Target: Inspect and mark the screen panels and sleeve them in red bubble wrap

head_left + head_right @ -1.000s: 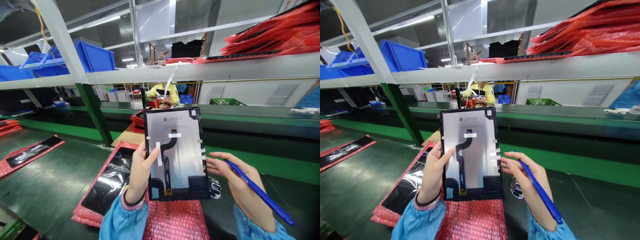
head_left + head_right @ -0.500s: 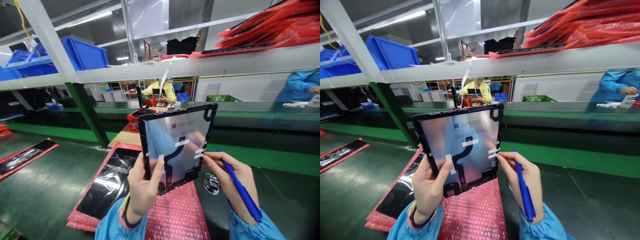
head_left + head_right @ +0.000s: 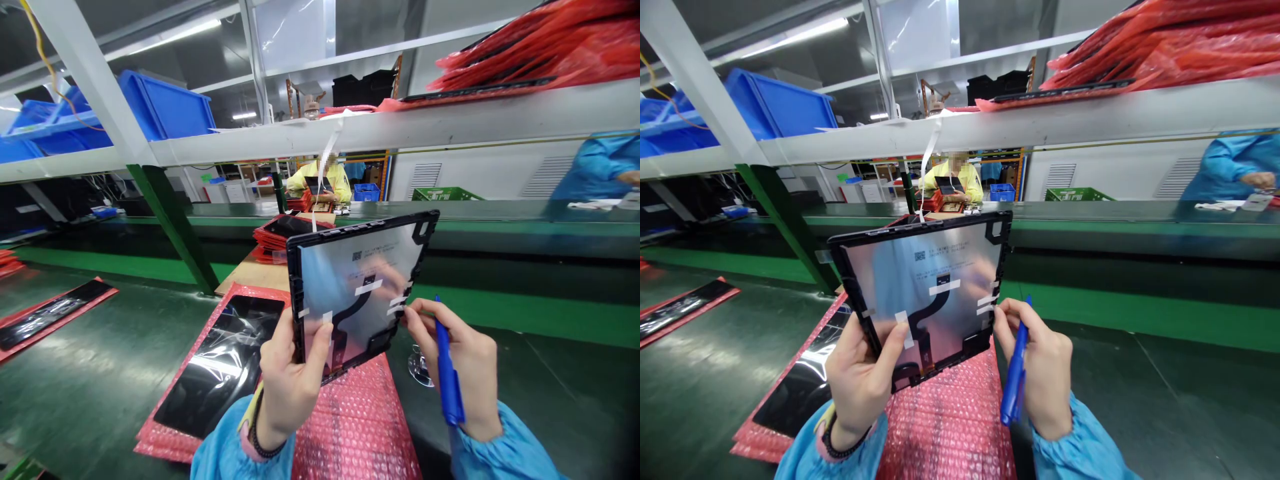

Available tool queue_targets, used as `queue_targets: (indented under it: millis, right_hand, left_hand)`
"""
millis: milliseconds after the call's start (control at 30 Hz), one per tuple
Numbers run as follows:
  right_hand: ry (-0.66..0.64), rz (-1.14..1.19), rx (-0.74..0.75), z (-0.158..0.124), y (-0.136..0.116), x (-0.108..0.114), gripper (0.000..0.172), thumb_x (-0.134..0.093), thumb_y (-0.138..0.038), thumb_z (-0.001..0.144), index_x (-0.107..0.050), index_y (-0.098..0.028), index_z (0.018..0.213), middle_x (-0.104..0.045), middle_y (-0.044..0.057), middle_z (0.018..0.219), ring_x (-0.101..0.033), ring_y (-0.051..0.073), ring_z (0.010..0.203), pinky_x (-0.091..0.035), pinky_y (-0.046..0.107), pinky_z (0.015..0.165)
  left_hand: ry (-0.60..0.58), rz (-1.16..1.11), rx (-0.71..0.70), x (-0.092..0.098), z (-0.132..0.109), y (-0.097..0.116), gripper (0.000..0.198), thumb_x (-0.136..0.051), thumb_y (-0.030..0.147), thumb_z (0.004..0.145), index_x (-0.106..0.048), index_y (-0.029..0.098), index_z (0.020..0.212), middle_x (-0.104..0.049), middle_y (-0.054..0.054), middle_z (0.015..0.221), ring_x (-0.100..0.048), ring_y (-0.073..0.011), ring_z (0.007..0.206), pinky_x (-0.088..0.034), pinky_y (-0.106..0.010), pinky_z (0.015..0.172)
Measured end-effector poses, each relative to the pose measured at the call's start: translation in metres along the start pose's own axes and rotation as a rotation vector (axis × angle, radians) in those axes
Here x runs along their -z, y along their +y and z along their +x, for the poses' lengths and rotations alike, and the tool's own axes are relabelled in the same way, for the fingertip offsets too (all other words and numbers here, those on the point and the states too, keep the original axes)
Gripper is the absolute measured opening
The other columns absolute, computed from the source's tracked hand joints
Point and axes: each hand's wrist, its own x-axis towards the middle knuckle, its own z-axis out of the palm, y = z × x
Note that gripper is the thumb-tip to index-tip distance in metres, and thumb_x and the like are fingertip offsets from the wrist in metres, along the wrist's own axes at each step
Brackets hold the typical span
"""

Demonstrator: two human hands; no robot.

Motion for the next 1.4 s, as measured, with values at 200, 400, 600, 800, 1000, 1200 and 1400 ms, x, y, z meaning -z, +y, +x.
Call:
queue_targets:
  millis: [200, 400, 600, 800, 1000, 1200, 1400]
  right_hand:
    - [-0.022, -0.05, 0.128, -0.0012, -0.0005, 0.0011, 0.006, -0.058, -0.028, 0.09, -0.059, -0.022, 0.088, -0.066, -0.005, 0.062, -0.06, 0.009, 0.047, -0.044, 0.018, 0.05]
    - [0.004, -0.071, 0.213, -0.002, 0.0015, 0.0005, 0.004, -0.058, -0.024, 0.09, -0.058, -0.021, 0.094, -0.067, -0.004, 0.067, -0.062, 0.009, 0.049, -0.045, 0.017, 0.053]
    - [0.039, -0.109, 0.194, -0.0003, 0.0049, -0.0024, 0.004, -0.058, -0.025, 0.09, -0.058, -0.021, 0.092, -0.07, -0.003, 0.065, -0.067, 0.013, 0.053, -0.044, 0.02, 0.049]
    - [0.065, -0.148, 0.23, -0.0017, 0.0045, -0.0008, 0.004, -0.058, -0.025, 0.09, -0.058, -0.021, 0.092, -0.071, -0.002, 0.064, -0.068, 0.015, 0.053, -0.045, 0.021, 0.05]
    - [0.066, -0.084, 0.138, 0.0005, 0.0026, 0.0, 0.005, -0.057, -0.028, 0.09, -0.059, -0.023, 0.09, -0.07, -0.002, 0.065, -0.068, 0.015, 0.055, -0.046, 0.022, 0.052]
    - [0.011, 0.007, 0.031, 0.0023, 0.0038, 0.0032, 0.01, -0.057, -0.032, 0.09, -0.06, -0.023, 0.086, -0.07, -0.003, 0.063, -0.066, 0.014, 0.055, -0.045, 0.02, 0.052]
    - [-0.016, 0.101, -0.045, 0.0038, 0.0054, 0.0056, 0.013, -0.061, -0.035, 0.086, -0.063, -0.023, 0.082, -0.069, -0.002, 0.062, -0.066, 0.014, 0.055, -0.046, 0.02, 0.053]
  left_hand:
    - [-0.001, -0.012, 0.07, 0.0012, 0.0032, -0.0019, 0.007, -0.064, 0.017, 0.08, -0.059, 0.022, 0.082, -0.069, 0.006, 0.062, -0.064, -0.0102, 0.05, -0.051, -0.017, 0.05]
    - [0.011, -0.042, 0.092, 0.0024, 0.0066, -0.0054, 0.012, -0.063, 0.019, 0.082, -0.059, 0.022, 0.092, -0.07, 0.006, 0.066, -0.064, -0.0092, 0.053, -0.052, -0.016, 0.052]
    - [-0.003, -0.086, 0.109, 0.003, 0.0061, -0.0052, 0.012, -0.064, 0.018, 0.081, -0.061, 0.021, 0.093, -0.07, 0.005, 0.065, -0.064, -0.0098, 0.052, -0.052, -0.016, 0.051]
    - [0.03, -0.164, 0.155, 0.0012, 0.0045, -0.0046, 0.013, -0.066, 0.021, 0.079, -0.064, 0.02, 0.092, -0.07, 0.003, 0.065, -0.065, -0.0124, 0.052, -0.053, -0.019, 0.049]
    - [0.071, -0.211, 0.146, -0.003, 0.0016, -0.0049, 0.009, -0.066, 0.021, 0.08, -0.064, 0.02, 0.088, -0.07, 0.003, 0.064, -0.064, -0.0114, 0.052, -0.052, -0.018, 0.05]
    - [0.074, -0.206, 0.111, -0.005, -0.0007, -0.0079, 0.008, -0.067, 0.018, 0.079, -0.064, 0.021, 0.086, -0.07, 0.005, 0.065, -0.063, -0.0087, 0.053, -0.051, -0.015, 0.052]
    - [0.07, -0.251, 0.181, -0.0042, 0.0043, -0.0041, 0.012, -0.068, 0.024, 0.078, -0.065, 0.019, 0.089, -0.07, 0.003, 0.064, -0.062, -0.0106, 0.053, -0.049, -0.017, 0.051]
